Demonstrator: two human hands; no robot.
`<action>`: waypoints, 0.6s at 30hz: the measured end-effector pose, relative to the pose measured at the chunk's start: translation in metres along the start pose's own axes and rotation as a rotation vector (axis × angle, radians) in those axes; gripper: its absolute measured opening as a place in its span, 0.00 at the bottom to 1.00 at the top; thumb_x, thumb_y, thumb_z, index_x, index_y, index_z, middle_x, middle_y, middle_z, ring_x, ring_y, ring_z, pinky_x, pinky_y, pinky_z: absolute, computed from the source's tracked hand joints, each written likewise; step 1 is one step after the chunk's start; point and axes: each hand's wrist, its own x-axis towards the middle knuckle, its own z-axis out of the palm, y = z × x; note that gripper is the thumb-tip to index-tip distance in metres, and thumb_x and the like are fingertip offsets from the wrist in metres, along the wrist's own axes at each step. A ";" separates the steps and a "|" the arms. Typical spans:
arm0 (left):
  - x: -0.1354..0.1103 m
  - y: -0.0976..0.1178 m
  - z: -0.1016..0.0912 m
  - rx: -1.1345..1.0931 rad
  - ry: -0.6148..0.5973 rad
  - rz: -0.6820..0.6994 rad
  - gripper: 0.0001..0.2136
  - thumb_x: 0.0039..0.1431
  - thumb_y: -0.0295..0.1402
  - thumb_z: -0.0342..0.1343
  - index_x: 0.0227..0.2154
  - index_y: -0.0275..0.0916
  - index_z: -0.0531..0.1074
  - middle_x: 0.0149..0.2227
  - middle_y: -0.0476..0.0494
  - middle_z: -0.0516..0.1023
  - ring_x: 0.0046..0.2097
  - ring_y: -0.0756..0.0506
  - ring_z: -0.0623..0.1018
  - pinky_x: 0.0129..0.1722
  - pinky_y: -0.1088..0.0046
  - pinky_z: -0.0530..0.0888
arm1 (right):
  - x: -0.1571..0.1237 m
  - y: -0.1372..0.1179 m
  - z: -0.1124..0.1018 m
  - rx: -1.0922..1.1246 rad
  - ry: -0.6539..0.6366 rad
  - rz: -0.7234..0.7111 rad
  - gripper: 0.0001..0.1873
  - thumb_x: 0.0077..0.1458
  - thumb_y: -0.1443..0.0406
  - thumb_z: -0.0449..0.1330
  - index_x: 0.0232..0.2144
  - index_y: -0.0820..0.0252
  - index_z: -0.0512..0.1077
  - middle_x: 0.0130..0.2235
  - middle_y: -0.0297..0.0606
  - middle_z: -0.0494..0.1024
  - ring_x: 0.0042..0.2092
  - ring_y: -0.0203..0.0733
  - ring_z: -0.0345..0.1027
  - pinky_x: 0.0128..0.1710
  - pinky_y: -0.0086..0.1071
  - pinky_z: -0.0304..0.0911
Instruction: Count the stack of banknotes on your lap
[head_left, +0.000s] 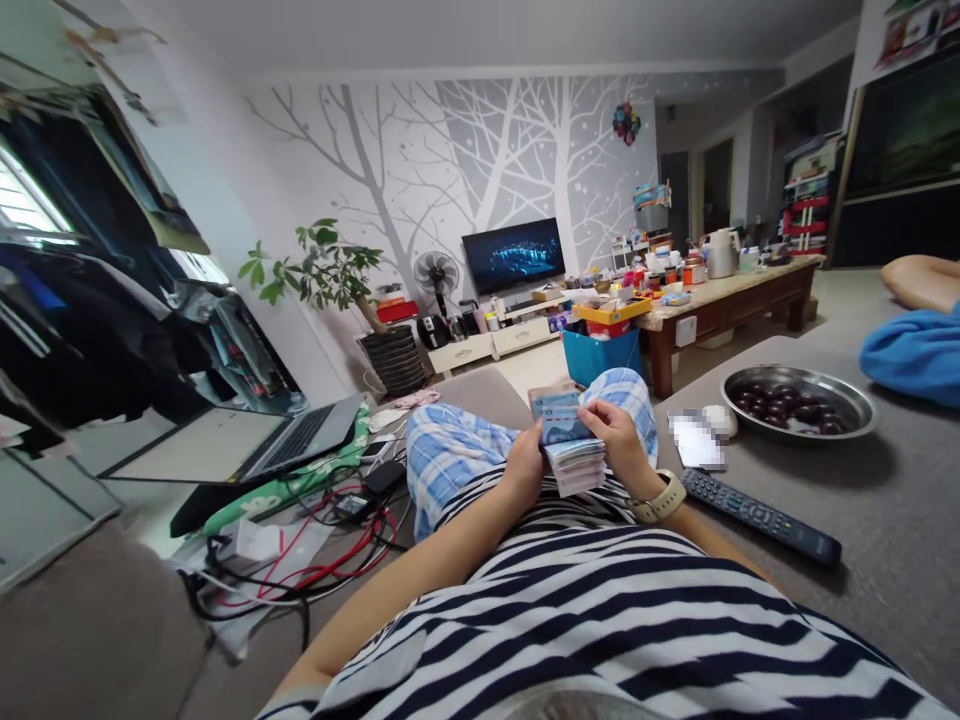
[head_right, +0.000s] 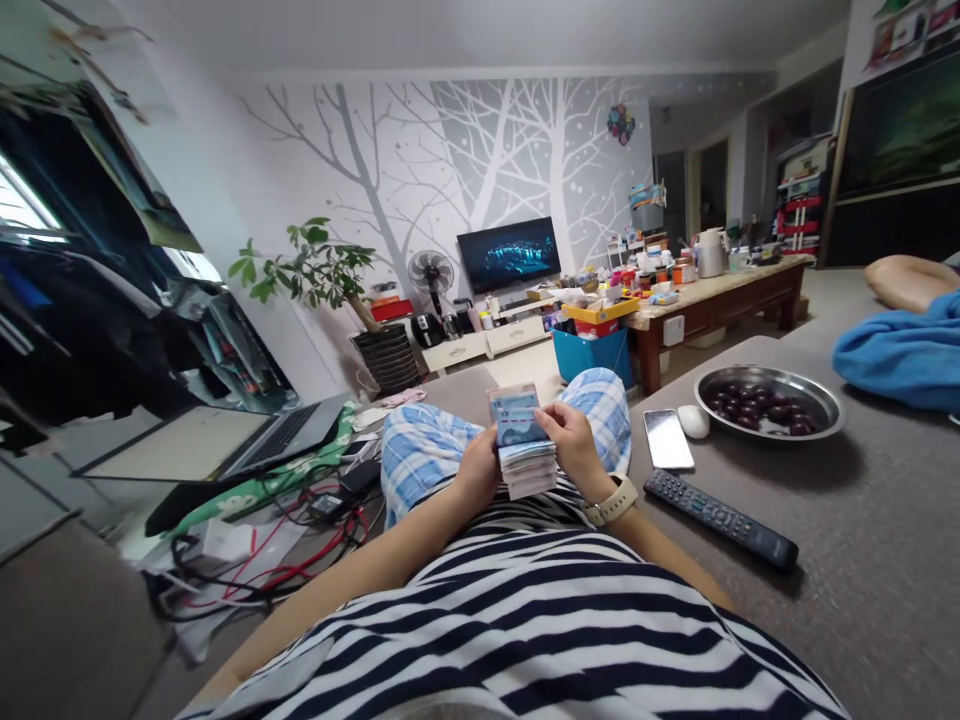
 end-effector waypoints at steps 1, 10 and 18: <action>-0.001 0.001 0.000 -0.007 0.005 -0.016 0.12 0.50 0.44 0.60 0.22 0.41 0.77 0.29 0.43 0.83 0.42 0.36 0.80 0.42 0.63 0.75 | 0.000 0.000 0.001 0.017 0.000 0.003 0.19 0.50 0.49 0.64 0.23 0.58 0.71 0.22 0.31 0.67 0.27 0.37 0.57 0.27 0.32 0.55; 0.009 -0.018 0.003 -0.123 0.013 -0.093 0.08 0.50 0.37 0.60 0.20 0.41 0.76 0.27 0.43 0.82 0.44 0.36 0.80 0.46 0.62 0.75 | -0.015 0.005 -0.011 0.068 0.005 0.051 0.19 0.52 0.49 0.64 0.25 0.57 0.70 0.23 0.29 0.66 0.26 0.35 0.56 0.27 0.31 0.55; -0.001 -0.025 -0.001 -0.265 0.009 -0.216 0.09 0.44 0.35 0.65 0.27 0.35 0.77 0.30 0.41 0.83 0.43 0.35 0.82 0.46 0.57 0.77 | -0.030 0.008 -0.015 0.021 -0.021 0.076 0.19 0.56 0.49 0.61 0.24 0.56 0.71 0.20 0.29 0.65 0.23 0.35 0.55 0.23 0.31 0.52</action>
